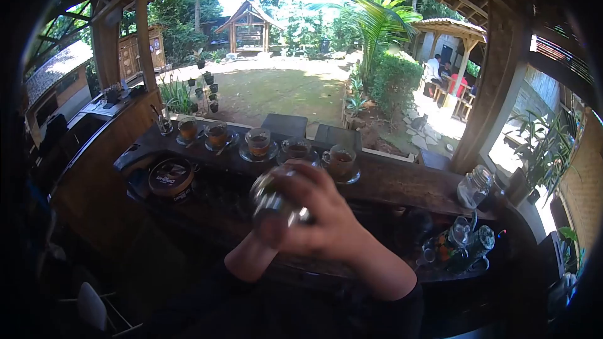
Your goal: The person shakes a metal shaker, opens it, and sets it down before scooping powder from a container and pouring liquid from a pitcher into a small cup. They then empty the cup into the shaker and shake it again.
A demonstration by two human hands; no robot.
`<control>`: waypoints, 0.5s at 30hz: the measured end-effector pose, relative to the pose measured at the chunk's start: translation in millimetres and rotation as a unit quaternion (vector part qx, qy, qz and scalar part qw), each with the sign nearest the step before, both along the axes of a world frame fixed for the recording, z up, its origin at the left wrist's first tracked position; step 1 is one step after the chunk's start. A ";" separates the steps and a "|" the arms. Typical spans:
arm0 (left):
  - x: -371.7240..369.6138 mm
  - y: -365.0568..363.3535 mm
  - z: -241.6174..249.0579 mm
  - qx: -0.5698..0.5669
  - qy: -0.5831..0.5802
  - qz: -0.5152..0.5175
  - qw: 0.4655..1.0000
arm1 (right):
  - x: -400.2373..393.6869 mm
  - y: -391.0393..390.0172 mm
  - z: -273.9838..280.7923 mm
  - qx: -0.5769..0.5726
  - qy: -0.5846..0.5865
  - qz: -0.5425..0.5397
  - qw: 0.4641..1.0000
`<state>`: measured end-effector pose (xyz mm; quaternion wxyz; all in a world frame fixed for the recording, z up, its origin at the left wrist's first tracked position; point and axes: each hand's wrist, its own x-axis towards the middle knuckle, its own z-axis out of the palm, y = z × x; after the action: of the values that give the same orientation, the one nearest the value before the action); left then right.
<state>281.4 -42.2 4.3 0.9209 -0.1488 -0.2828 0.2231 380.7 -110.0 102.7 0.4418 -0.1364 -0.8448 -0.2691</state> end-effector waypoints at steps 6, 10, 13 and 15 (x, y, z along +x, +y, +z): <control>-44.1 56.9 -10.0 0.076 0.361 0.266 0.891 | -30.1 75.4 -6.4 -0.157 0.160 0.094 0.970; -67.0 47.2 -1.7 0.118 0.267 0.169 0.941 | -58.4 72.2 20.5 -0.296 0.184 0.004 0.937; -81.1 59.2 15.0 0.243 0.173 0.270 0.916 | -92.2 31.9 33.1 0.006 -0.093 0.106 0.990; -94.2 59.7 15.3 0.358 -0.046 0.231 0.903 | -111.0 22.7 27.4 0.057 -0.124 0.173 0.975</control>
<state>187.1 17.5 19.6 0.8206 0.2505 -0.4125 0.3061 269.8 -87.3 130.1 0.3802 0.0719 -0.8871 -0.2515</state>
